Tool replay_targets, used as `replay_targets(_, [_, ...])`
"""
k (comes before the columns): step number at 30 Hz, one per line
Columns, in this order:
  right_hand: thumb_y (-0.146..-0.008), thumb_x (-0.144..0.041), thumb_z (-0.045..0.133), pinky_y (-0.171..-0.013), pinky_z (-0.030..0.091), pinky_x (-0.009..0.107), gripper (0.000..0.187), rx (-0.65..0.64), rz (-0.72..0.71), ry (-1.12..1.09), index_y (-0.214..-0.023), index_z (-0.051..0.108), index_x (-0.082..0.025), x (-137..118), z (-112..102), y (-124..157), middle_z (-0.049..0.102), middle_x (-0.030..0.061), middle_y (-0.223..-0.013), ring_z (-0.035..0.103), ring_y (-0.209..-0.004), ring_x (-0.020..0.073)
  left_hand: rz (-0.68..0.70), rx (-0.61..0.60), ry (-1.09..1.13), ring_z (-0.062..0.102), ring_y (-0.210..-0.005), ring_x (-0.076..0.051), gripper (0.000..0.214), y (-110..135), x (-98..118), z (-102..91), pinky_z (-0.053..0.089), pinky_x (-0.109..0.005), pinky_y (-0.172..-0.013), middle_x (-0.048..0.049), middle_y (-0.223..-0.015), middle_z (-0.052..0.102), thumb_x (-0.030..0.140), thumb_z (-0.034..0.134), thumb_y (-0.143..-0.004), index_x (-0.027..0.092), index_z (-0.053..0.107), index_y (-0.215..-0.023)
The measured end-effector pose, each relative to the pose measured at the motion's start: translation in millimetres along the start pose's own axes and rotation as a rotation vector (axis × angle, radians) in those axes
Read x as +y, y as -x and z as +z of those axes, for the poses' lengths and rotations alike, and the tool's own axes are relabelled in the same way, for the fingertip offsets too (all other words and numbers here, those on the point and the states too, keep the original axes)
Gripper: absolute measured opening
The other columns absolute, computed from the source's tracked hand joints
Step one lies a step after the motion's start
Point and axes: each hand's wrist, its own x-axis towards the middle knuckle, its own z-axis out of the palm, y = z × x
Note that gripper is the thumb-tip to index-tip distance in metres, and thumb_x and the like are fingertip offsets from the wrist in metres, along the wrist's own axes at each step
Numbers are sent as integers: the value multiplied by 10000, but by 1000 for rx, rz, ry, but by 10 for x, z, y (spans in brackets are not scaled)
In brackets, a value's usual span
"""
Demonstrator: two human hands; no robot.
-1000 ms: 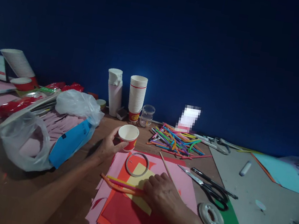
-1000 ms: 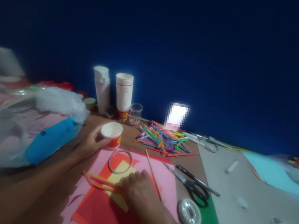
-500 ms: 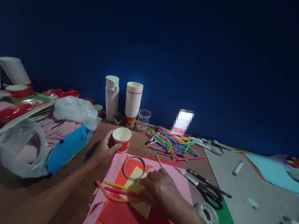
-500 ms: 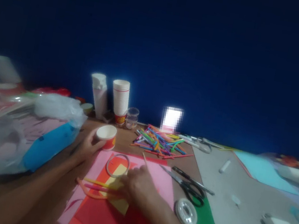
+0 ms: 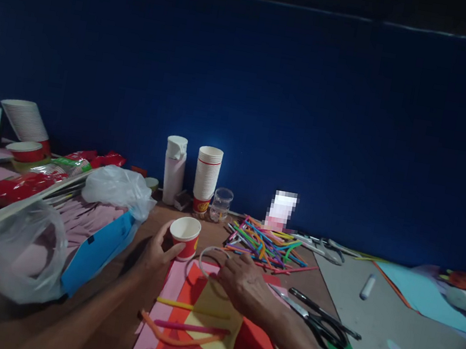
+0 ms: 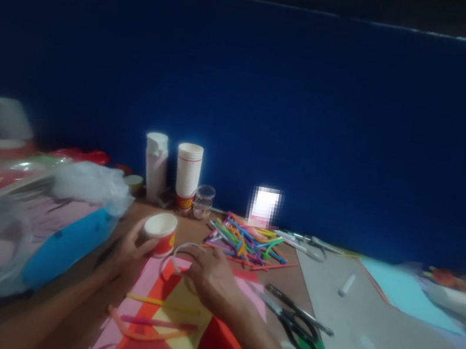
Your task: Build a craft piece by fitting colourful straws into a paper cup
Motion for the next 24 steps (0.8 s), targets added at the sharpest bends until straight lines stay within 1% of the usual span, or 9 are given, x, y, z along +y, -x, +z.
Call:
replay_targets(4, [-900, -187, 384, -741, 312, 314, 215, 84, -1, 14, -806, 575, -157, 238, 27, -218, 587, 55, -770, 516, -790, 165, 13, 35, -23, 555, -1058, -243, 556, 32, 70, -43, 441, -371, -896, -110, -1157, 580, 333, 585, -715, 154, 433, -1219])
replay_targets(8, [-858, -163, 443, -805, 320, 335, 166, 58, 19, 29, -799, 598, -161, 493, 239, -442, 617, 68, -825, 526, -842, 183, 16, 49, -58, 556, -1052, -268, 588, 49, 114, -85, 457, -372, -871, -124, -1143, 591, 342, 608, -677, 138, 455, -1207])
replay_targets(11, [-858, -170, 446, -839, 321, 347, 165, 24, 12, 22, -831, 609, -160, 576, 431, -576, 633, 75, -866, 534, -866, 191, 25, 47, -83, 558, -1049, -273, 593, 66, 110, -69, 459, -377, -869, -125, -1141, 595, 346, 598, -679, 133, 452, -1213])
replay_targets(14, [-851, -175, 465, -810, 341, 333, 176, 13, 40, 7, -771, 620, -149, 601, 581, -667, 641, 75, -787, 552, -796, 184, 48, 39, -145, 558, -1048, -272, 594, 75, 76, -41, 452, -384, -882, -121, -1128, 601, 348, 590, -681, 135, 446, -1216])
replay_targets(16, [-843, -172, 480, -764, 356, 321, 197, 18, 78, -6, -709, 621, -145, 611, 597, -684, 634, 66, -711, 554, -710, 172, 57, 27, -189, 556, -1051, -264, 592, 67, 43, -40, 446, -381, -893, -119, -1137, 594, 351, 581, -688, 139, 434, -1221])
replay_targets(18, [-841, -170, 482, -739, 361, 312, 198, 50, 128, -27, -712, 631, -150, 599, 499, -630, 636, 61, -701, 552, -687, 165, 51, 18, -218, 556, -1053, -263, 598, 53, 9, -55, 449, -380, -891, -118, -1146, 589, 360, 579, -691, 142, 424, -1226])
replay_targets(20, [-850, -177, 471, -733, 366, 305, 188, 117, 191, -63, -783, 646, -162, 529, 282, -475, 650, 64, -764, 556, -725, 164, 39, -18, -241, 547, -1067, -265, 613, 40, -15, -76, 445, -384, -897, -117, -1154, 583, 369, 588, -686, 144, 417, -1231])
replay_targets(23, [-893, -205, 406, -743, 393, 319, 233, 294, 293, -178, -950, 632, -207, 293, -152, -65, 658, 47, -853, 566, -762, 153, 29, -88, -253, 528, -1089, -264, 627, 28, -23, -94, 423, -397, -925, -118, -1170, 570, 367, 589, -686, 142, 405, -1242])
replay_targets(24, [-894, -219, 412, -735, 412, 330, 233, 409, 336, -316, -1007, 616, -219, 194, -283, 94, 656, 44, -846, 573, -765, 159, 32, -103, -250, 529, -1086, -268, 642, 24, -21, -95, 424, -401, -922, -121, -1169, 570, 363, 590, -679, 136, 396, -1248])
